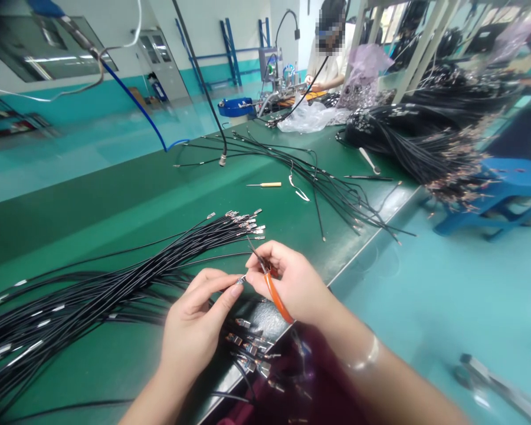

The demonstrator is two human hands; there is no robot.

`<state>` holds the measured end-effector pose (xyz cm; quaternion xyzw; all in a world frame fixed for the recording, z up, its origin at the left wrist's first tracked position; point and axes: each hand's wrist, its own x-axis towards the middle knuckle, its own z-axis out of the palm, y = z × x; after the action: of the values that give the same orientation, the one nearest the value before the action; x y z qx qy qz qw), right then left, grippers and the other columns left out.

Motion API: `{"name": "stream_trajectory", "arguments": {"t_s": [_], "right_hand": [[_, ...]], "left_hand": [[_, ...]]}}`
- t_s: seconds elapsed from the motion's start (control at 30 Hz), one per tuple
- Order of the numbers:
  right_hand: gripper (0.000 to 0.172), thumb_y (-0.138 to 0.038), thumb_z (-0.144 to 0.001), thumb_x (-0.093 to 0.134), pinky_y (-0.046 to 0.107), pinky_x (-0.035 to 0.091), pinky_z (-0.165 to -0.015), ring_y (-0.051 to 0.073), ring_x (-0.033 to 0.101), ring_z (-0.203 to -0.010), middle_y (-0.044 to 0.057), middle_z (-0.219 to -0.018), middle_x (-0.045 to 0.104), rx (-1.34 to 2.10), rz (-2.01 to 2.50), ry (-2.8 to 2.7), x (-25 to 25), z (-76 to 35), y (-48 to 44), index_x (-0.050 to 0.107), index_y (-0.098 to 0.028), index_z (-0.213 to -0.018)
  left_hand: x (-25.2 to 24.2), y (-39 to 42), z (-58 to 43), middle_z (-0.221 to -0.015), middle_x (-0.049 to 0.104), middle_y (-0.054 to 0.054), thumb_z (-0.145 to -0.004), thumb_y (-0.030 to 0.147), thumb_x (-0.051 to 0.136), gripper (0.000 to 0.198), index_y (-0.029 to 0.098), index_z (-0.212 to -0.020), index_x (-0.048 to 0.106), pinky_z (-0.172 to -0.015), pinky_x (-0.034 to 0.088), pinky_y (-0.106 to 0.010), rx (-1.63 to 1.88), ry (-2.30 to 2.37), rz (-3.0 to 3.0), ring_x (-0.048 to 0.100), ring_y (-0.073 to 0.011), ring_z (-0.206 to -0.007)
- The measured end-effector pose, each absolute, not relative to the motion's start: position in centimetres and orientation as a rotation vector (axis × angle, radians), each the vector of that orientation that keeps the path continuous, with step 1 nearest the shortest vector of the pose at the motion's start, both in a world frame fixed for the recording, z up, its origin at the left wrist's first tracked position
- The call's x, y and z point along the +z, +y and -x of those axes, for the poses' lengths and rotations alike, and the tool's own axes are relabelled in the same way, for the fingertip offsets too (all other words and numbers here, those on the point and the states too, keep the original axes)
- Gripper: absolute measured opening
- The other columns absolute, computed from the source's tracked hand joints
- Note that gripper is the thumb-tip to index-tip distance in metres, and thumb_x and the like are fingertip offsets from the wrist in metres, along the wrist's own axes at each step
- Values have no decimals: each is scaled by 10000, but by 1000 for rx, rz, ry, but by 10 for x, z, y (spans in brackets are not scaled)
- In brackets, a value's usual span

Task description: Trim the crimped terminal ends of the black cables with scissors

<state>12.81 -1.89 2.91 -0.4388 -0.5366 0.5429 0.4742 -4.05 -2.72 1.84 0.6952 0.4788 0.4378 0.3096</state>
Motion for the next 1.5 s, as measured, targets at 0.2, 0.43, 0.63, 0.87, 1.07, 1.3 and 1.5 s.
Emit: {"name": "stream_trajectory", "arguments": {"t_s": [0.2,0.43,0.63,0.87,1.07,1.3,1.5], "right_hand": [[147,-195,-732,640,258,440,-638,105,505,-647,-39,-707,523,1430,1132,-1318,28,-134,-21,529,-196,-829],[166,-230,-732,666,245,452,-637,112,553,-665,-26,-713,577,1499,1225,-1072,15,-119,-54,519,-197,-801],[189,-287,-726,684,226,450,-514,114,550,-572,-19,-672,588,1574,1290,-1102,19,-102,-79,526,-203,-787],[158,-373,-820,616,262,467,-570,146,569,-620,9,-721,637,1437,1315,-1614,14,-122,-80,622,-227,-879],[232,-461,-820,630,258,395,-531,139,504,-557,1,-659,616,997,1173,-2292,12,-147,-71,707,-267,-921],[284,-482,-857,579,248,376,-524,134,525,-541,2,-656,638,892,1082,-2468,8,-144,-67,706,-267,-993],[304,-491,-875,546,249,394,-534,139,557,-546,8,-671,662,912,1081,-2487,9,-141,-67,708,-263,-997]], "left_hand": [[21,-23,43,-817,647,-25,-844,233,600,135,249,-906,719,-782,447,-326,1058,1227,-2070,572,-187,-842],[29,-68,49,-772,636,-18,-797,292,635,116,212,-727,681,-686,455,-275,1143,1555,-1528,573,-162,-722],[18,-98,38,-497,548,40,-799,328,644,164,170,-832,675,-581,424,-235,953,1258,-766,506,-105,-493],[14,-101,47,-600,620,1,-810,294,640,150,157,-751,658,-632,448,-252,947,1154,-739,563,-126,-583],[18,-99,55,-597,614,4,-799,297,645,141,169,-741,652,-642,445,-262,884,1198,-863,560,-132,-598],[19,-94,58,-592,603,3,-784,284,644,141,174,-697,632,-655,450,-275,864,1192,-921,560,-136,-605],[20,-93,59,-623,568,3,-761,286,644,151,176,-657,635,-608,464,-256,875,1211,-1024,558,-133,-604]]}}
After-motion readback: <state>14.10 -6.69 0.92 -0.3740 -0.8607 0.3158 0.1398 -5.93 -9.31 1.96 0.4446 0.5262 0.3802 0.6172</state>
